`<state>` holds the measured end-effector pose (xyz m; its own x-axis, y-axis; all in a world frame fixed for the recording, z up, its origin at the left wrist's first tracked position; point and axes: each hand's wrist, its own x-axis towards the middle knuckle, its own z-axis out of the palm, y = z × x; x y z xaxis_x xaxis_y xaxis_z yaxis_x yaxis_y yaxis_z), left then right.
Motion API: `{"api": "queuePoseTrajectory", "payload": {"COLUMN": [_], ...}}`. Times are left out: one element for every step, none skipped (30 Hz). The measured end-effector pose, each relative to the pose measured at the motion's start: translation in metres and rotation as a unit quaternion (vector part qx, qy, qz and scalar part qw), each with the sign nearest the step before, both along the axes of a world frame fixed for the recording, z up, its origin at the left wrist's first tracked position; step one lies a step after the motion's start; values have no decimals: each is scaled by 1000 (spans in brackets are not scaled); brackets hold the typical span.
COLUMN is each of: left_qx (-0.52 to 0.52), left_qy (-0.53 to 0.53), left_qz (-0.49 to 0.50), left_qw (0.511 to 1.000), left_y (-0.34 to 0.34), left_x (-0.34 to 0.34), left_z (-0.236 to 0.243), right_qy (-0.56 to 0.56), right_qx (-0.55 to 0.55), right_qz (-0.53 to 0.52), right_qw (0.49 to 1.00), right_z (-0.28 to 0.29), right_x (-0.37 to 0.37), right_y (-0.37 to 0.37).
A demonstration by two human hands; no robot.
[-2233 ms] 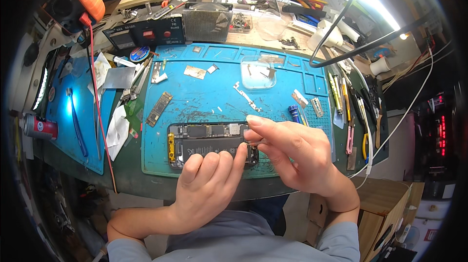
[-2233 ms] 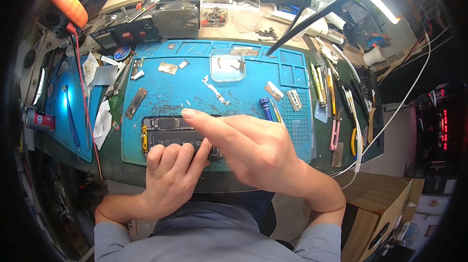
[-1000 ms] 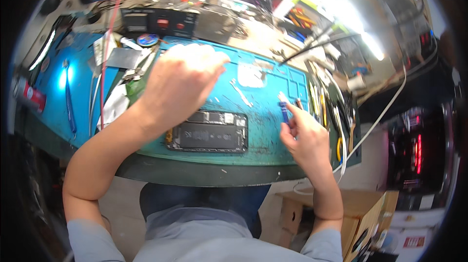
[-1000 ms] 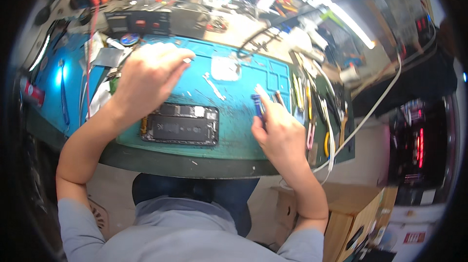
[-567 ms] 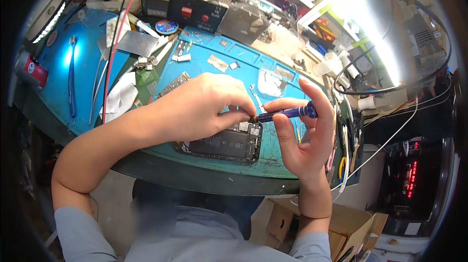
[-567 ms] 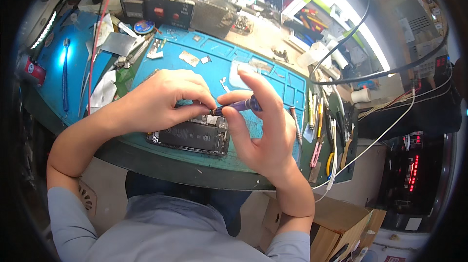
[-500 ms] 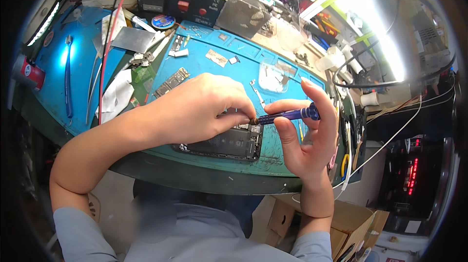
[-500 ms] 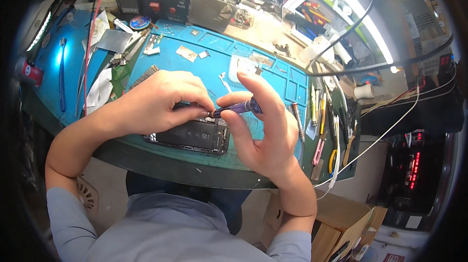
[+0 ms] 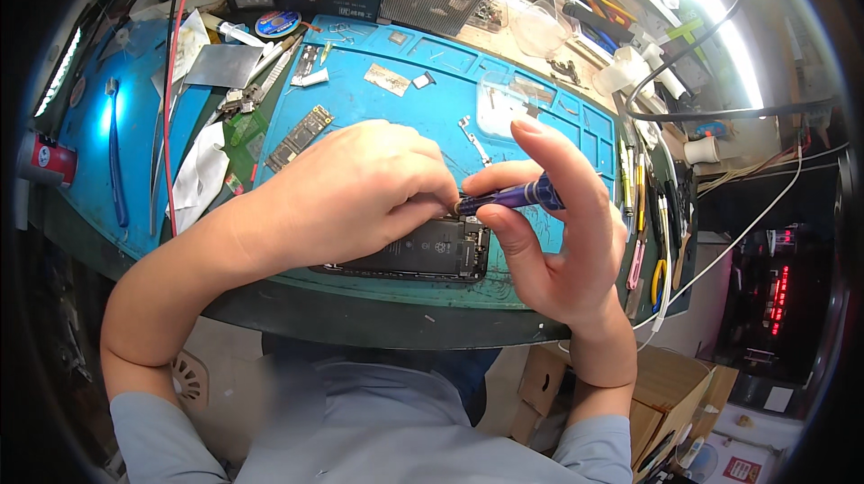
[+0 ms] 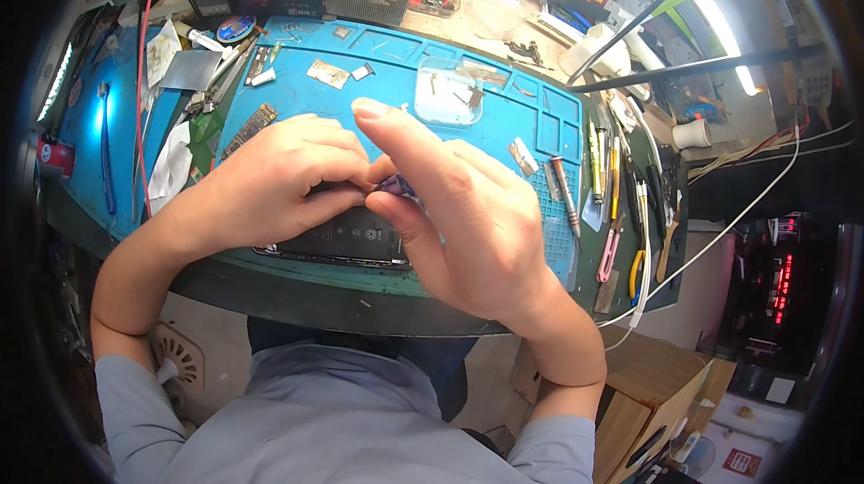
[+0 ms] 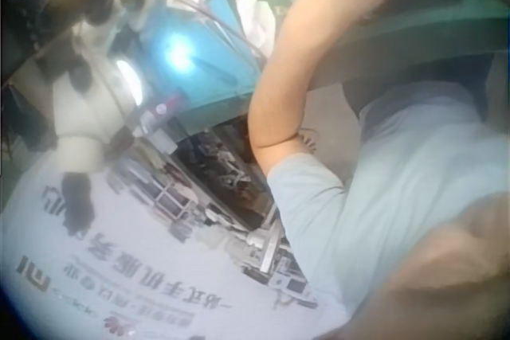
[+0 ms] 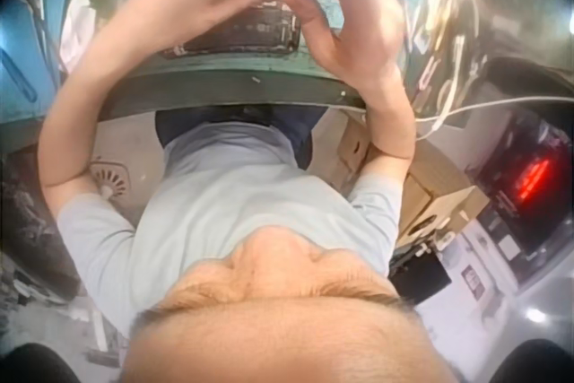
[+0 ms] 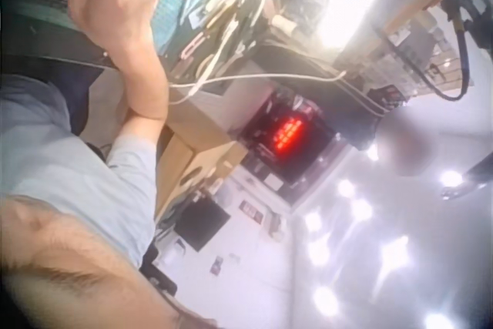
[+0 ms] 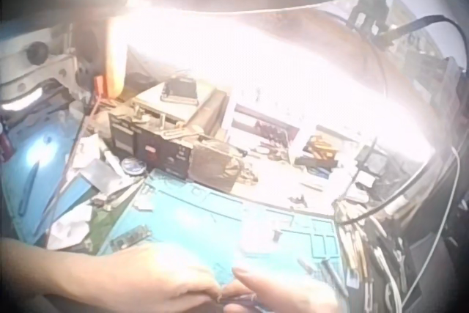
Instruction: The person uses a screwdriver and tweezers to remove and reattach small components on a disassembled smartphone motherboard. The person repeatedly picks up tiny parts, places them on the board, and secures them with tools.
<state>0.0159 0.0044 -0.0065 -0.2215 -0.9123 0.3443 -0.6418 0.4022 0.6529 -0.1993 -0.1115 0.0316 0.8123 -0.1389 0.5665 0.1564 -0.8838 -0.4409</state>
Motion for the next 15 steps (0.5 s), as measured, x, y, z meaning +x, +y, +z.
{"api": "queuePoseTrajectory", "payload": {"left_qx": [0, 2, 4, 6, 3, 1, -1, 2, 5, 8, 4, 0, -3, -1, 1], "left_qy": [1, -1, -3, -5, -3, -1, 1, -3, -7, -11, -13, -15, -17, -18, -18], "left_qz": [-1, -3, -5, -7, -7, -7, -7, -8, -9, -10, -9, -8, -7, -8, -9], "left_qw": [1000, 1000, 1000, 1000, 1000, 1000, 1000, 1000, 1000, 1000, 1000, 1000, 1000, 1000, 1000], "left_y": [0, 0, 0, -1, -1, -1, -1, 0, 1, 1, 1, 1, 1, 0, 0], "left_x": [0, 0, 0, 0, 1, 1, 1, 2, 2, 2, 2, 1, 1, 0, 0], "left_z": [1, 1, 1, 2, 0, -2, -4, -3, -1, 0, 0, 0, 1, 0, -1], "right_qy": [-1, 2, 3, 3, 3, 3, 3, 4, 5, 5, 4, 7, 9, 14, 16], "right_qx": [0, 4, 6, 8, 8, 6, 4, -2, -4, -6, -6, -4, -3, 1, 3], "right_qz": [-1, -4, -6, -7, -4, -3, -1, -2, -3, -3, -4, -6, -7, -9, -9], "right_qw": [1000, 1000, 1000, 1000, 1000, 1000, 1000, 1000, 1000, 1000, 1000, 1000, 1000, 1000, 1000], "right_z": [0, 1, 1, 1, 0, 0, 0, 0, 0, 0, 1, 2, 3, 4, 3], "right_x": [0, 0, 0, 0, 1, 2, 2, 2, 2, 2, 2, 1, 1, -1, -1], "right_y": [0, 2, 2, 2, 2, 2, 2, 2, 2, 2, 3, 3, 4, 4, 4]}}
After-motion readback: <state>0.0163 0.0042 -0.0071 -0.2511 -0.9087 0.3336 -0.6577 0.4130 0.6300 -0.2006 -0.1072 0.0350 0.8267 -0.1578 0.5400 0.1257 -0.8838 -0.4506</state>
